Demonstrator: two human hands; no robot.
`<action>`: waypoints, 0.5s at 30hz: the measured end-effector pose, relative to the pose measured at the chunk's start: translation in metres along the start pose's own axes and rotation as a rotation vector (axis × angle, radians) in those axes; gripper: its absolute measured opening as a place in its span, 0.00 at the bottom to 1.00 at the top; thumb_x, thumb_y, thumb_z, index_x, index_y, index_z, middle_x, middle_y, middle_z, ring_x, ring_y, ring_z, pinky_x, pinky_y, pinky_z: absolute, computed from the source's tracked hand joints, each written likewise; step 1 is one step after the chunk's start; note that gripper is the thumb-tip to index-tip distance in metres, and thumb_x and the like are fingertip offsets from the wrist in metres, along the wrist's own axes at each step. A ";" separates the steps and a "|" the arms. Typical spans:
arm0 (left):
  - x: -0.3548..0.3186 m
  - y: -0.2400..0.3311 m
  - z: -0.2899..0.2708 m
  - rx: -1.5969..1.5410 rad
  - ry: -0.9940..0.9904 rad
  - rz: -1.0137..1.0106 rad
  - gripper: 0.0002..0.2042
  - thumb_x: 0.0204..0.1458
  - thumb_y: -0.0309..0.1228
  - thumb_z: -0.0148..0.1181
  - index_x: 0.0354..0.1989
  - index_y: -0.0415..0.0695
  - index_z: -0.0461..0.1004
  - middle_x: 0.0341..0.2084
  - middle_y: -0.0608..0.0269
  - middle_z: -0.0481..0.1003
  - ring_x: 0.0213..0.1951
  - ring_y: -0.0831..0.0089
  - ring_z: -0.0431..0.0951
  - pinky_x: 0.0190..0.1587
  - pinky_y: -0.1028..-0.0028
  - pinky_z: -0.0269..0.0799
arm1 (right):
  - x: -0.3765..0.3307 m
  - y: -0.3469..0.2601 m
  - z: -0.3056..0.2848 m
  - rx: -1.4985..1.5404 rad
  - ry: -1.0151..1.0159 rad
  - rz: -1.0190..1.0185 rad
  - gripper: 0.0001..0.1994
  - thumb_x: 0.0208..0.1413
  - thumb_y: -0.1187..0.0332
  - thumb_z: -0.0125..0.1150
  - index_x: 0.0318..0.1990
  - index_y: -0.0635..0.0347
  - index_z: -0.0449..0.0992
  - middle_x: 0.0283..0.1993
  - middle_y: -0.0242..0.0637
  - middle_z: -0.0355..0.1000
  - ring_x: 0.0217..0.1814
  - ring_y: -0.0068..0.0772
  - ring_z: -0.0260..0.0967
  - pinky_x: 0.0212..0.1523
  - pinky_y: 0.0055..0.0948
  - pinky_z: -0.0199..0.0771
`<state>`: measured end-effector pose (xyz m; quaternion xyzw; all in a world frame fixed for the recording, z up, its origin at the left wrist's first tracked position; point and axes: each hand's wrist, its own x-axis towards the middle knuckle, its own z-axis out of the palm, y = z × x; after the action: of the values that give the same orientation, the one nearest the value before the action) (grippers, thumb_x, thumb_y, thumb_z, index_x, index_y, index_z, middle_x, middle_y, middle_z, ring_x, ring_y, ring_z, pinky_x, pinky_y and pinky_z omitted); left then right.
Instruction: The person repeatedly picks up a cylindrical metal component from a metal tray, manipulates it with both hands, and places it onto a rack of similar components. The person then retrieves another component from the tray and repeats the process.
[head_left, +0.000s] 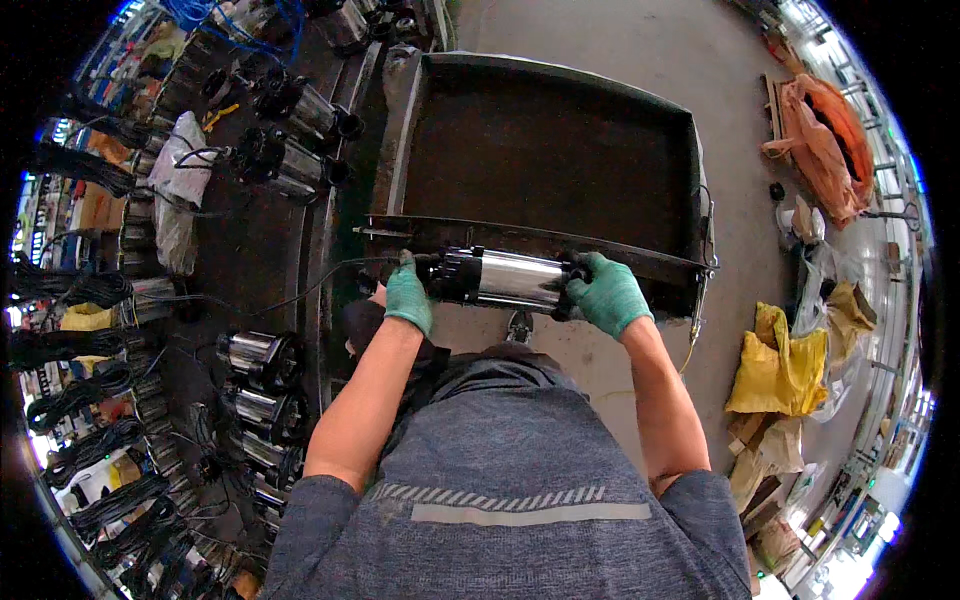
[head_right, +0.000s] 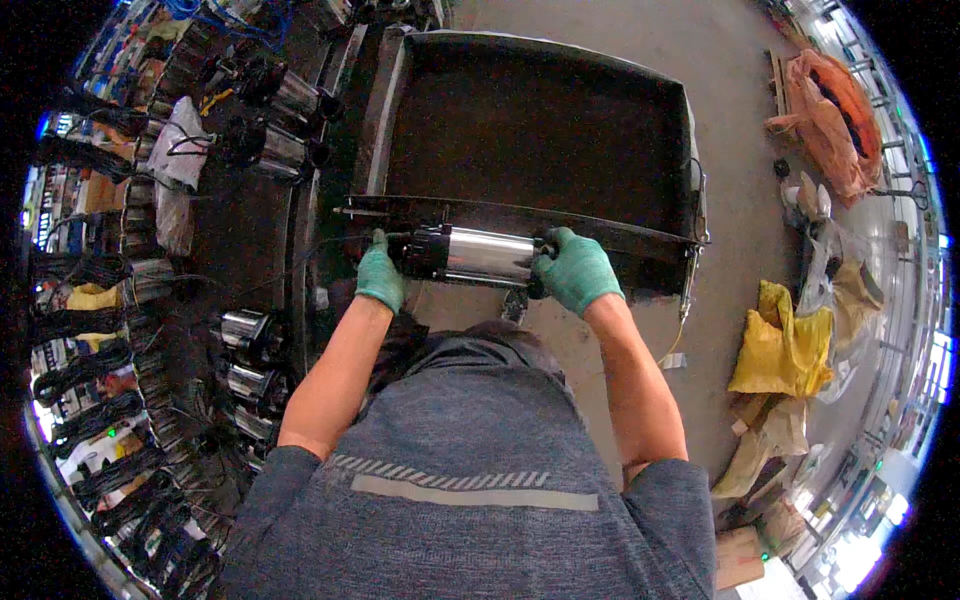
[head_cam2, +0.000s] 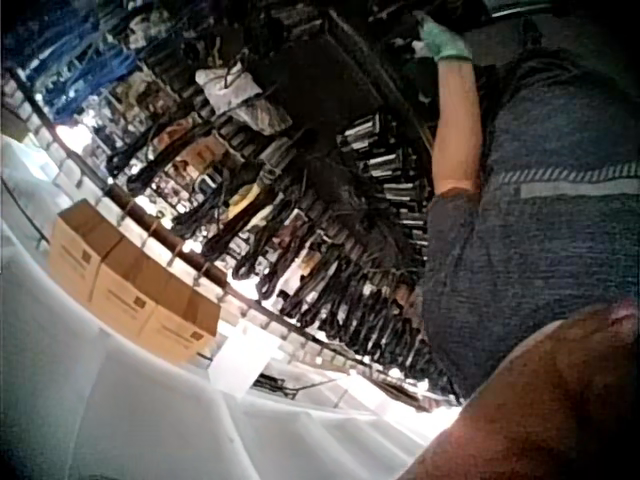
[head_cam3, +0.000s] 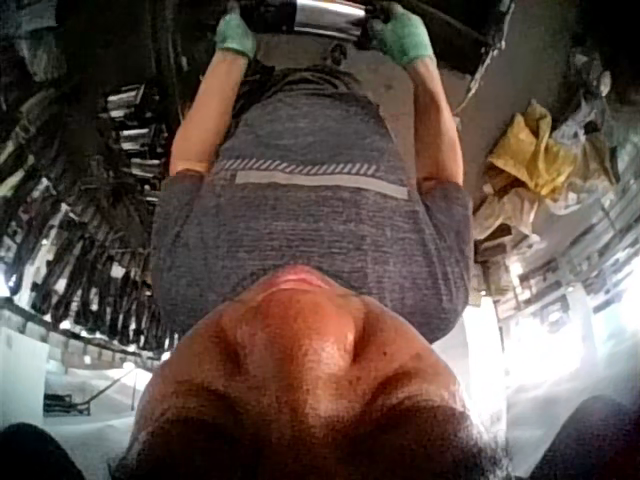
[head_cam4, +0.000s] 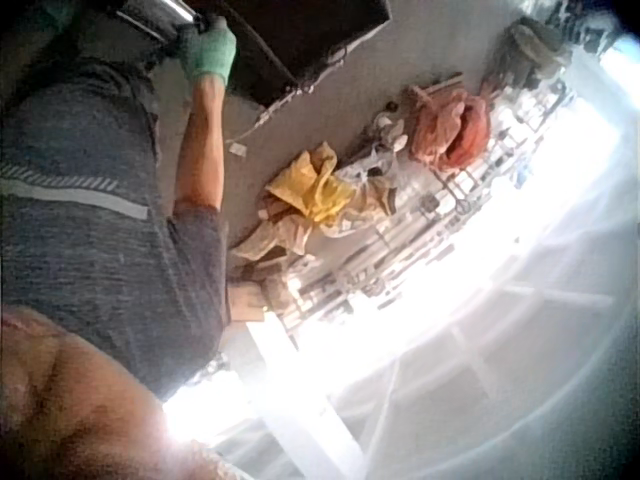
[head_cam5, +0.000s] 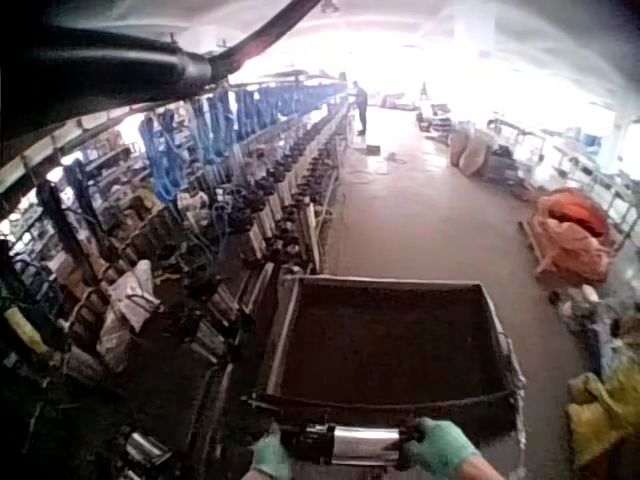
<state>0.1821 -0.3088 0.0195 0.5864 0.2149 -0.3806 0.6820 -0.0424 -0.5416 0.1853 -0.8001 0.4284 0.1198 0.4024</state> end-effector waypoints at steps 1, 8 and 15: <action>0.017 -0.005 -0.007 0.123 0.030 0.028 0.23 0.69 0.54 0.50 0.53 0.46 0.78 0.47 0.59 0.79 0.45 0.61 0.78 0.51 0.58 0.75 | 0.004 0.000 0.004 -0.044 0.027 -0.027 0.26 0.56 0.61 0.62 0.60 0.66 0.76 0.48 0.59 0.80 0.52 0.58 0.79 0.54 0.46 0.78; -0.007 0.035 -0.013 0.916 -0.023 -0.011 0.24 0.69 0.50 0.50 0.55 0.41 0.78 0.38 0.53 0.81 0.36 0.63 0.79 0.39 0.61 0.73 | 0.018 -0.001 0.020 -0.276 0.113 -0.038 0.25 0.61 0.50 0.58 0.53 0.62 0.78 0.49 0.56 0.79 0.54 0.59 0.77 0.55 0.51 0.77; -0.032 0.020 -0.014 0.983 -0.238 0.511 0.25 0.65 0.47 0.60 0.56 0.35 0.76 0.50 0.45 0.79 0.53 0.56 0.79 0.57 0.64 0.73 | -0.008 0.057 0.024 0.301 0.214 -0.115 0.31 0.66 0.48 0.60 0.65 0.64 0.69 0.55 0.55 0.78 0.58 0.59 0.75 0.58 0.47 0.75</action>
<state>0.1804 -0.2869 0.0528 0.8214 -0.2145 -0.3223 0.4188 -0.0880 -0.5361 0.1432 -0.7622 0.4355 -0.0543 0.4758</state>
